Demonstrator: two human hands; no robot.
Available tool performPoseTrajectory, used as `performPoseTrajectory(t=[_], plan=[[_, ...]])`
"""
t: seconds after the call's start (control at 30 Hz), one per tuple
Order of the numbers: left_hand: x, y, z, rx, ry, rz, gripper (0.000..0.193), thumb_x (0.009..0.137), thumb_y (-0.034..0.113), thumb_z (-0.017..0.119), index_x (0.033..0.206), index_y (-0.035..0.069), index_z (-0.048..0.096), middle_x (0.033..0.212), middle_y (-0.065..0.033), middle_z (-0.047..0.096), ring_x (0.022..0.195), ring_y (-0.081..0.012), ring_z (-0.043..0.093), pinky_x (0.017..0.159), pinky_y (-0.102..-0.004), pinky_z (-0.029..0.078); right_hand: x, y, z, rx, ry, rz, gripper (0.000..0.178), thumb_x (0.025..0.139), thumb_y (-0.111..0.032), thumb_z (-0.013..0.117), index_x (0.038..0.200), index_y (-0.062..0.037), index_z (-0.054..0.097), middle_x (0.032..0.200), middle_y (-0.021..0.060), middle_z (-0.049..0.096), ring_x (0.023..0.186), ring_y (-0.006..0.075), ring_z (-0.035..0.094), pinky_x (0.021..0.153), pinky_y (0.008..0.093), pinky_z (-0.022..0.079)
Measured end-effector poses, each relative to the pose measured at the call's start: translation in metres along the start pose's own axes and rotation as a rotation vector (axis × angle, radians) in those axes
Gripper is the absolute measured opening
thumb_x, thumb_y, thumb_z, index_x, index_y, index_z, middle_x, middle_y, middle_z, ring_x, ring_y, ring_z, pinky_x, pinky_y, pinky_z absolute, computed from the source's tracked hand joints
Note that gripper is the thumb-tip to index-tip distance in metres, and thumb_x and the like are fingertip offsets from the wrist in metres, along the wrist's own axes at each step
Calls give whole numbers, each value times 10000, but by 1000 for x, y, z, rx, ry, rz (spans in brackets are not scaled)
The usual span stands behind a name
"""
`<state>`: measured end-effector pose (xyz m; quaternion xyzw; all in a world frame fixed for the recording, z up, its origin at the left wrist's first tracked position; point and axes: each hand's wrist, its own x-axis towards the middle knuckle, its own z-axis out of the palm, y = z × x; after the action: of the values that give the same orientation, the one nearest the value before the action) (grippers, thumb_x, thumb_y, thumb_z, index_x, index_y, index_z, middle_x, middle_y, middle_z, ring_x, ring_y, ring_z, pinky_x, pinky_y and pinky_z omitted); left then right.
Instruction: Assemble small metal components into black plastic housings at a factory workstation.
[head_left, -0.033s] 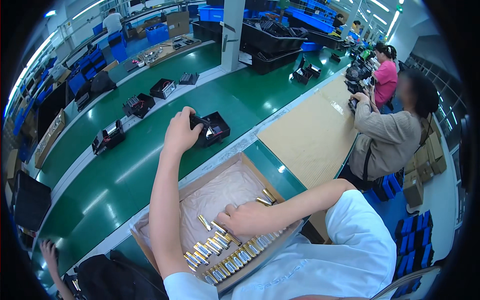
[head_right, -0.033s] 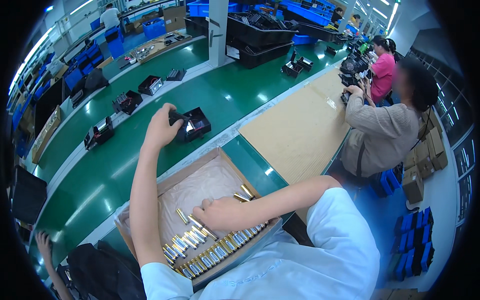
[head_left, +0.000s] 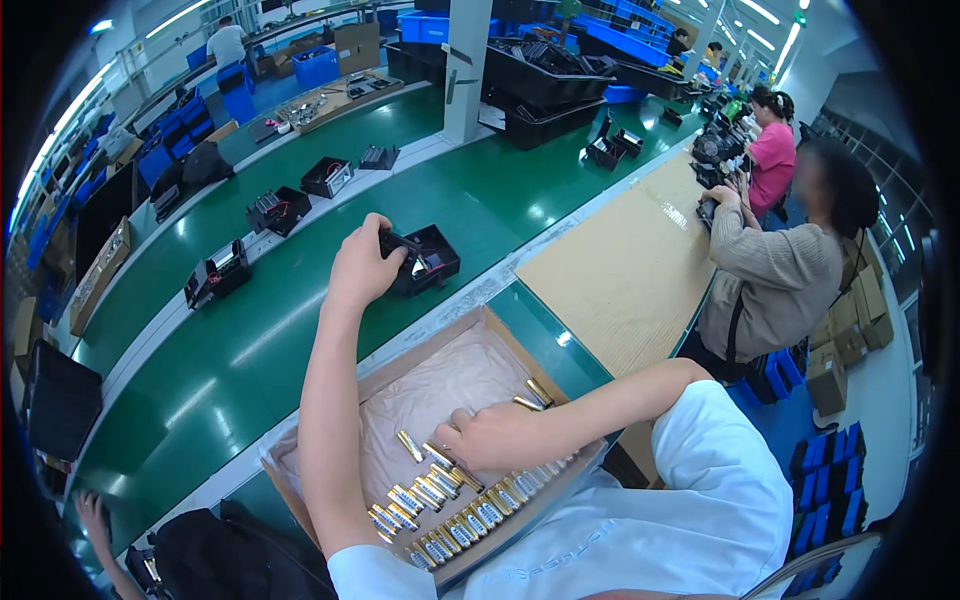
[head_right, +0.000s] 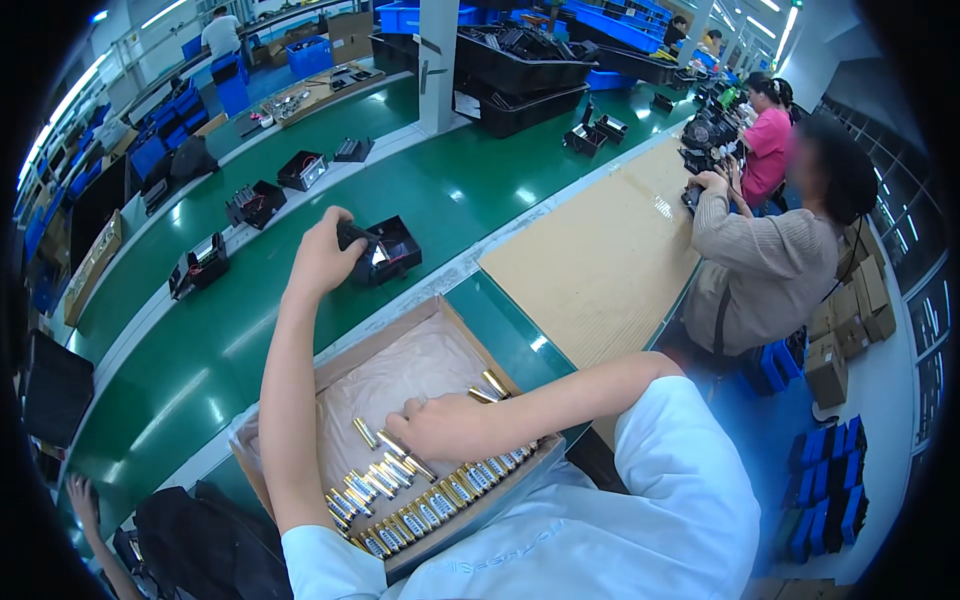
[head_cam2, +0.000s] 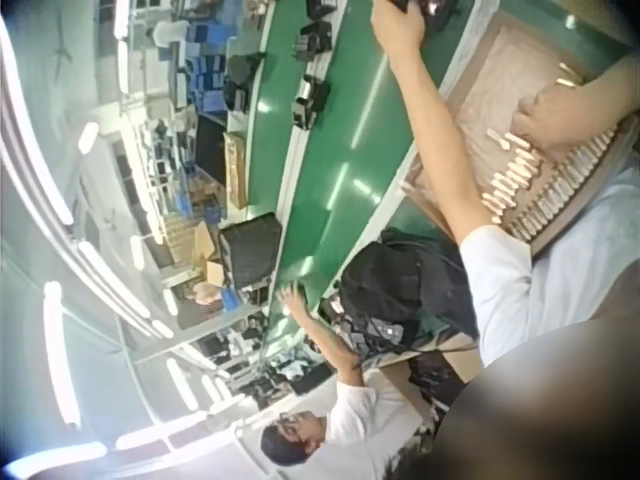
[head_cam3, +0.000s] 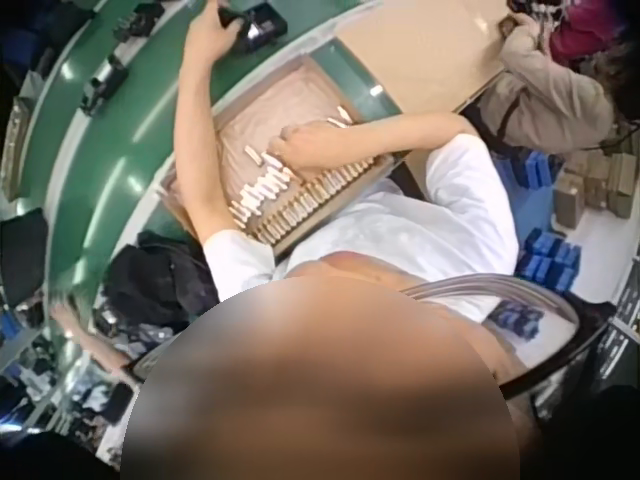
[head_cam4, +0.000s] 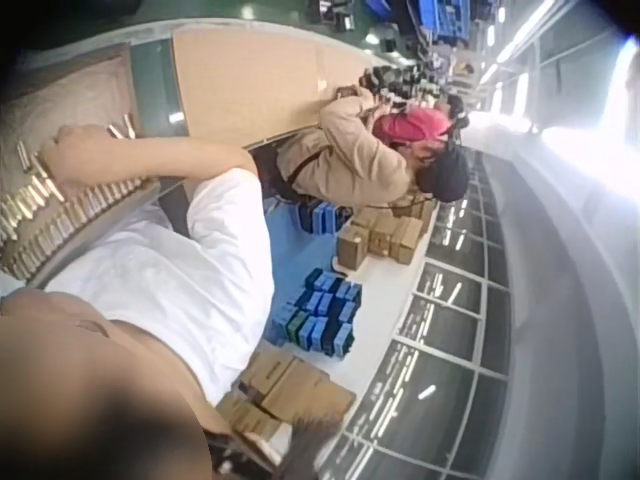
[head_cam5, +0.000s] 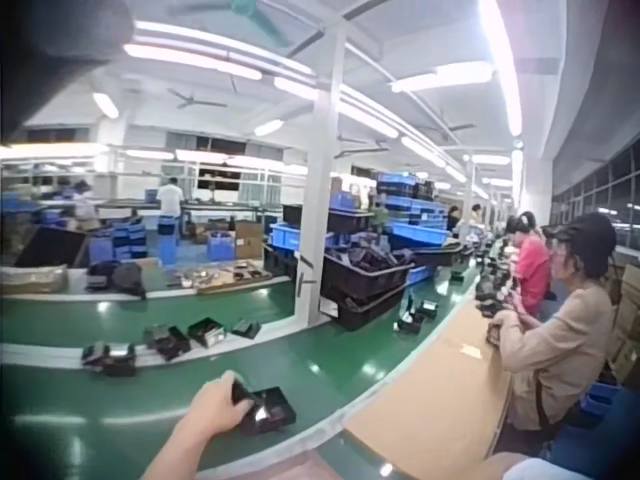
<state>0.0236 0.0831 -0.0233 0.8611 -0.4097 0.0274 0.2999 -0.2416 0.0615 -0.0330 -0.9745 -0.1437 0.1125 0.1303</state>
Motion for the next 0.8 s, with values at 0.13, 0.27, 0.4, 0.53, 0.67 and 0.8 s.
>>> performPoseTrajectory(t=[0.13,0.27,0.4,0.53,0.67,0.8], plan=[[-2,11,-12,-228,-112,-118,416,824,90,679,1221,105,553,966,-146,650,828,-286,618,766,-364,526,6,18,-5,190,-48,-125,269,837,-129,616,1043,19,527,858,244,634,671,392,653,613,449,546],[3,-6,-11,-403,-12,-130,407,817,91,697,1200,60,563,849,-126,672,725,-261,653,705,-350,539,26,28,-77,272,-50,-7,282,857,-111,585,1115,-8,532,917,163,667,720,298,653,635,377,532],[8,-12,-1,-578,-47,-154,387,825,81,706,1180,20,567,884,-137,675,732,-214,648,658,-312,533,67,81,-110,326,714,-17,279,798,-35,575,1077,-21,580,890,151,660,699,287,592,662,358,488],[10,-14,-1,-770,-57,-212,377,836,65,706,1177,-8,564,896,-149,671,713,-198,641,621,-291,532,104,126,-119,218,886,2,283,818,-53,564,1098,-18,576,896,160,660,709,296,597,681,365,492],[7,-11,-5,-985,-71,-296,378,853,45,695,1193,-26,546,913,-162,660,705,-205,640,610,-284,537,125,146,-111,208,904,36,286,836,-68,553,1117,-13,572,905,167,660,727,300,604,691,378,495],[7,-14,-11,-1203,-83,-380,397,876,28,671,1234,-35,512,964,-175,644,747,-224,649,639,-288,550,138,151,-104,244,881,30,294,858,-86,545,1142,-12,566,929,171,664,760,300,616,708,390,498]])
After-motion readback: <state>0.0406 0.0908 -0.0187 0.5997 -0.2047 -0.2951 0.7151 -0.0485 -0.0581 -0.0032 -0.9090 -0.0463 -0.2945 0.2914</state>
